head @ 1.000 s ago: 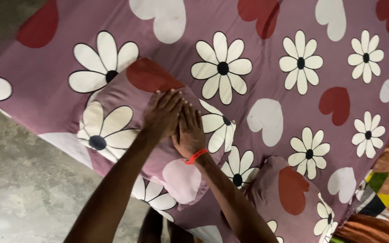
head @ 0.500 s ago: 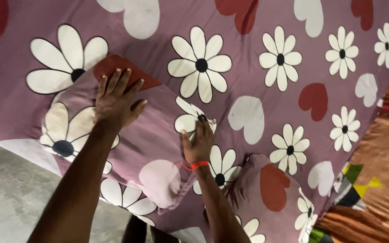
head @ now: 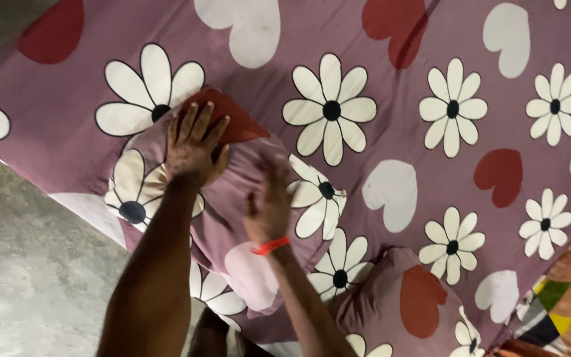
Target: The person fits a pillow into a pillowcase by hand and then smooths the floral bedsheet across the mattress.
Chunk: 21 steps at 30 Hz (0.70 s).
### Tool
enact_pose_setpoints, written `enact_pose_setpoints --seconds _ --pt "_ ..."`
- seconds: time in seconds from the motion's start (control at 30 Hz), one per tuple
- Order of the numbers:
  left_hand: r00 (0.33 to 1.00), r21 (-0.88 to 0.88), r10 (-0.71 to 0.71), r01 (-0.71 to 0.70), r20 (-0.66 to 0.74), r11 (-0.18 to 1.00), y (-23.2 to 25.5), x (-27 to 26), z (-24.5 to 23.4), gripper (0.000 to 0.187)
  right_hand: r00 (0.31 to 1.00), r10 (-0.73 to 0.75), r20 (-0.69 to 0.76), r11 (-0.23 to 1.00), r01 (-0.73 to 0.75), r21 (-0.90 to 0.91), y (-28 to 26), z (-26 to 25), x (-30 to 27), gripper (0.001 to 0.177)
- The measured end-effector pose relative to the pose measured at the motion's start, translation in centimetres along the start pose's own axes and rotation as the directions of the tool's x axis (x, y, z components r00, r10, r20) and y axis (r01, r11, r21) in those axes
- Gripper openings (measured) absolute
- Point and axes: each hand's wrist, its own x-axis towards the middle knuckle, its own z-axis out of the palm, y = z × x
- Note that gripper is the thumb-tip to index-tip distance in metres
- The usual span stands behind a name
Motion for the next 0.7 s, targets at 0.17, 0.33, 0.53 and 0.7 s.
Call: enact_pose_setpoints --seconds 0.17,0.33,0.53,0.7 --pt "0.999 -0.014 0.034 -0.034 -0.008 0.999 -0.9 -0.1 0.5 0.06 0.995 0.082 -0.059 0.991 -0.075 0.114 -5.9 3.4 4.0 0.052" --pt "1.0 -0.049 0.011 -0.011 -0.016 0.999 -0.9 -0.1 0.8 0.06 0.987 0.084 -0.137 0.994 -0.074 0.082 -5.4 4.9 3.6 0.042" --pt "1.0 -0.052 -0.022 0.023 0.016 0.998 -1.1 0.1 1.1 0.063 0.98 0.043 -0.194 0.997 -0.031 0.064 -5.7 5.6 3.6 0.05" --pt "0.998 -0.099 -0.011 0.017 0.06 0.995 -0.9 0.2 0.5 0.064 0.961 0.094 -0.261 0.996 -0.09 0.028 -6.4 6.4 4.0 0.047"
